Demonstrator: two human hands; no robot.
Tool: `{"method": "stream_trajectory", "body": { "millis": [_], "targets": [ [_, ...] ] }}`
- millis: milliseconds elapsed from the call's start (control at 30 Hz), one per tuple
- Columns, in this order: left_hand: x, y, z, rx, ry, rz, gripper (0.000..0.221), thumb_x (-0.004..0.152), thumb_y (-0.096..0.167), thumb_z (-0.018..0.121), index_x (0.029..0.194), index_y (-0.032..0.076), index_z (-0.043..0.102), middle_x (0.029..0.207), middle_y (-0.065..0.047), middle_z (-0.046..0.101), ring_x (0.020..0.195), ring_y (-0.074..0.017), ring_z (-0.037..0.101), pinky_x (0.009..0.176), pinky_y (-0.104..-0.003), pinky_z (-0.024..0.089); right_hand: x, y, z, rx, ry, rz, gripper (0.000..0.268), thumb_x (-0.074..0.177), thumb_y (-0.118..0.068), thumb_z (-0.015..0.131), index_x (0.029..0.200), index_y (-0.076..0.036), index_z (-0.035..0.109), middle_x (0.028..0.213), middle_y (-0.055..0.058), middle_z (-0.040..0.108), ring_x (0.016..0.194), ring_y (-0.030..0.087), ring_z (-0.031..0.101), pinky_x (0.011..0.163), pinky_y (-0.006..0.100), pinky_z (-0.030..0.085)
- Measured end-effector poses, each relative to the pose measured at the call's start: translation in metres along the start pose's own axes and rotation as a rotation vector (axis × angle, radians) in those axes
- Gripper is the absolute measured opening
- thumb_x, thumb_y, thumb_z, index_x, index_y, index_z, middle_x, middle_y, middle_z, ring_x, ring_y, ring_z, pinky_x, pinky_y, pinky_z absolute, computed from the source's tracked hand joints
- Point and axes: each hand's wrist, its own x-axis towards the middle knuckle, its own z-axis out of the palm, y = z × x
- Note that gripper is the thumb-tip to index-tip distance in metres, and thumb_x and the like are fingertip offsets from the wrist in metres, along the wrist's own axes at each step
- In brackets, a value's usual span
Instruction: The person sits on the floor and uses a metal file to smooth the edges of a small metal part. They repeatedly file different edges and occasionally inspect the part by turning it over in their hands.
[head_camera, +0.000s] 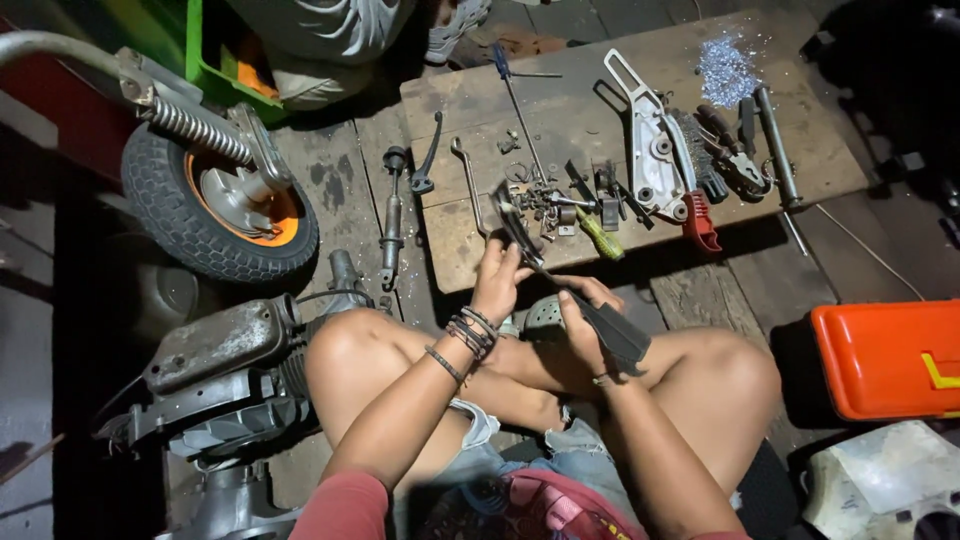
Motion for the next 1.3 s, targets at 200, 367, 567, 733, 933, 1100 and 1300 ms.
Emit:
{"method": "stream_trajectory", "body": {
  "millis": [200, 367, 567, 733, 933, 1100, 1300],
  "targets": [
    [0.005, 0.017, -0.002, 0.007, 0.062, 0.003, 0.027, 0.111, 0.026, 0.042, 0.131, 0.008, 0.047, 0.124, -0.014, 0.063, 0.112, -0.0221, 0.064, 0.095, -0.048, 0.057, 0.006, -0.003, -0.003, -0.037, 0.016, -0.013, 0.019, 0.091, -0.007, 0.065, 0.103, -0.008, 0.080, 0.090, 0.015, 0.078, 0.089, 0.037, 0.074, 0.083, 0.044, 0.055],
    [-0.010, 0.042, 0.017, 0.112, 0.042, 0.018, 0.022, 0.110, 0.025, 0.043, 0.124, 0.009, 0.047, 0.115, -0.010, 0.060, 0.107, -0.0187, 0.061, 0.091, -0.042, 0.058, 0.004, 0.007, -0.008, 0.019, 0.072, 0.017, 0.020, 0.093, -0.009, 0.063, 0.103, -0.007, 0.080, 0.094, 0.016, 0.078, 0.095, 0.034, 0.074, 0.087, 0.043, 0.054],
    [0.012, -0.021, -0.012, 0.211, 0.046, 0.042, 0.023, 0.110, 0.025, 0.045, 0.120, 0.005, 0.049, 0.110, -0.014, 0.060, 0.103, -0.0207, 0.062, 0.090, -0.044, 0.058, -0.003, 0.025, -0.008, 0.068, 0.075, 0.040, 0.019, 0.093, -0.017, 0.066, 0.103, -0.008, 0.081, 0.095, 0.013, 0.079, 0.095, 0.029, 0.075, 0.088, 0.040, 0.054],
    [0.006, -0.033, -0.015, 0.182, 0.037, 0.035, 0.026, 0.110, 0.022, 0.046, 0.122, -0.001, 0.050, 0.110, -0.022, 0.061, 0.104, -0.0249, 0.066, 0.092, -0.047, 0.058, -0.001, 0.020, -0.005, 0.052, 0.003, 0.041, 0.019, 0.092, -0.015, 0.066, 0.102, -0.009, 0.081, 0.095, 0.012, 0.080, 0.095, 0.029, 0.075, 0.086, 0.039, 0.055],
    [0.008, -0.032, -0.016, 0.062, 0.014, 0.067, 0.027, 0.110, 0.015, 0.040, 0.130, -0.002, 0.045, 0.112, -0.019, 0.058, 0.104, -0.0273, 0.066, 0.089, -0.048, 0.060, -0.005, 0.032, -0.007, 0.035, -0.006, 0.058, 0.019, 0.092, -0.018, 0.067, 0.103, -0.011, 0.082, 0.096, 0.010, 0.080, 0.094, 0.029, 0.075, 0.084, 0.040, 0.055],
    [0.009, -0.040, -0.017, 0.023, -0.007, 0.060, 0.025, 0.111, 0.017, 0.039, 0.127, -0.002, 0.045, 0.122, -0.024, 0.063, 0.109, -0.0268, 0.064, 0.091, -0.048, 0.058, -0.004, 0.034, -0.007, 0.079, 0.006, 0.055, 0.019, 0.092, -0.016, 0.067, 0.102, -0.009, 0.081, 0.095, 0.011, 0.080, 0.095, 0.029, 0.075, 0.085, 0.040, 0.055],
    [0.014, -0.047, -0.021, -0.007, 0.013, 0.052, 0.026, 0.111, 0.018, 0.041, 0.132, 0.004, 0.045, 0.126, -0.020, 0.062, 0.111, -0.0268, 0.065, 0.090, -0.049, 0.060, -0.003, 0.036, 0.000, 0.106, 0.016, 0.043, 0.020, 0.092, -0.018, 0.067, 0.103, -0.009, 0.081, 0.096, 0.012, 0.080, 0.094, 0.028, 0.075, 0.083, 0.040, 0.054]
  ]
}}
